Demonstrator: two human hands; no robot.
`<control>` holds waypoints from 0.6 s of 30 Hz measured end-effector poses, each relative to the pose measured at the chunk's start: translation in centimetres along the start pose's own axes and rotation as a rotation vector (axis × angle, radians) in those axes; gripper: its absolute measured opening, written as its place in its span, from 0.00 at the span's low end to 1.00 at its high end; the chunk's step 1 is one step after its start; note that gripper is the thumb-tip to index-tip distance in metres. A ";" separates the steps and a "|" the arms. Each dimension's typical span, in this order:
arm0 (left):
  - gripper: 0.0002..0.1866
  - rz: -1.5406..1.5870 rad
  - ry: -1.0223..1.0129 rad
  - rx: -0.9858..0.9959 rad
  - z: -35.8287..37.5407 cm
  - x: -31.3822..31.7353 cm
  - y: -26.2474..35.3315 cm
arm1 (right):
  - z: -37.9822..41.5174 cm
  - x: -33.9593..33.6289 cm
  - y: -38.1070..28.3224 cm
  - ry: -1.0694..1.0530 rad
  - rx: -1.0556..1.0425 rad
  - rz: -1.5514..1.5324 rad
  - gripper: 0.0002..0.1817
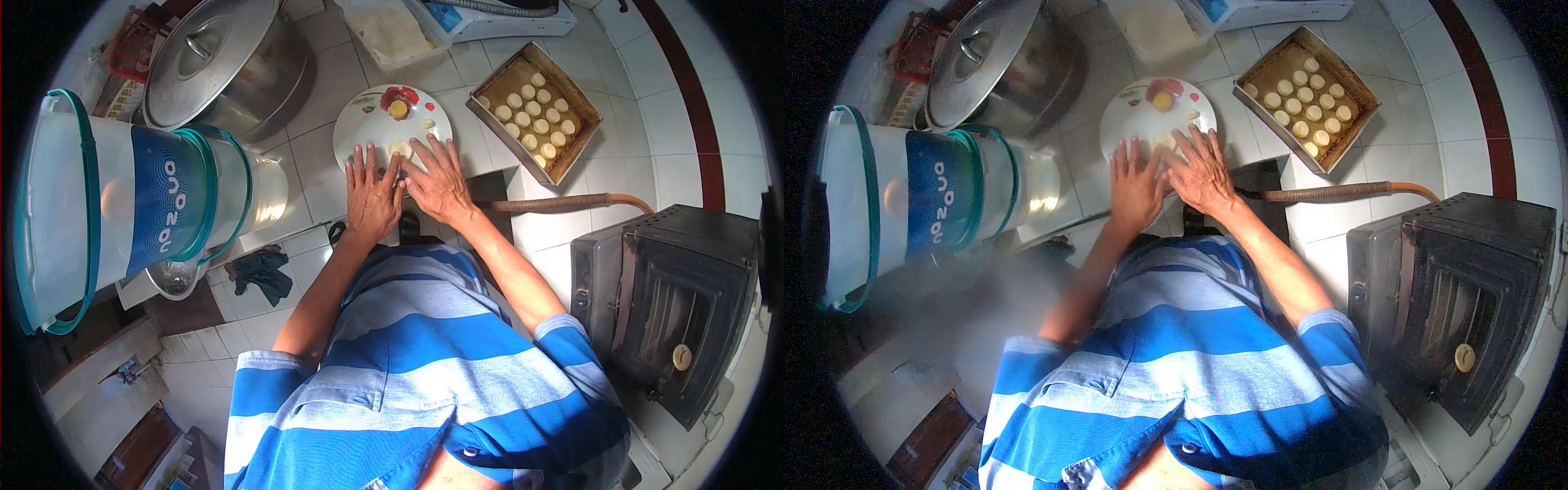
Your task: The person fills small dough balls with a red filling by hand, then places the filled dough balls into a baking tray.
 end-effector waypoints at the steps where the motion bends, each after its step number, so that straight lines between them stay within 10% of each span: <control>1: 0.29 0.004 0.002 0.001 0.0 0.2 0.1 | 0.1 -0.1 0.1 0.000 0.002 0.001 0.22; 18: 0.27 -0.055 0.055 -0.014 -0.2 0.1 -0.3 | -1.1 -0.2 1.0 0.000 -0.047 0.060 0.21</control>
Point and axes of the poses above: each hand's wrist, its own z-axis away from the middle knuckle, its own x-axis out of the palm, y = z × x, the point moved 9 cm from there along -z, towards the middle knuckle, and after that the axes turned 7 degrees about y, right-handed, at the moved point
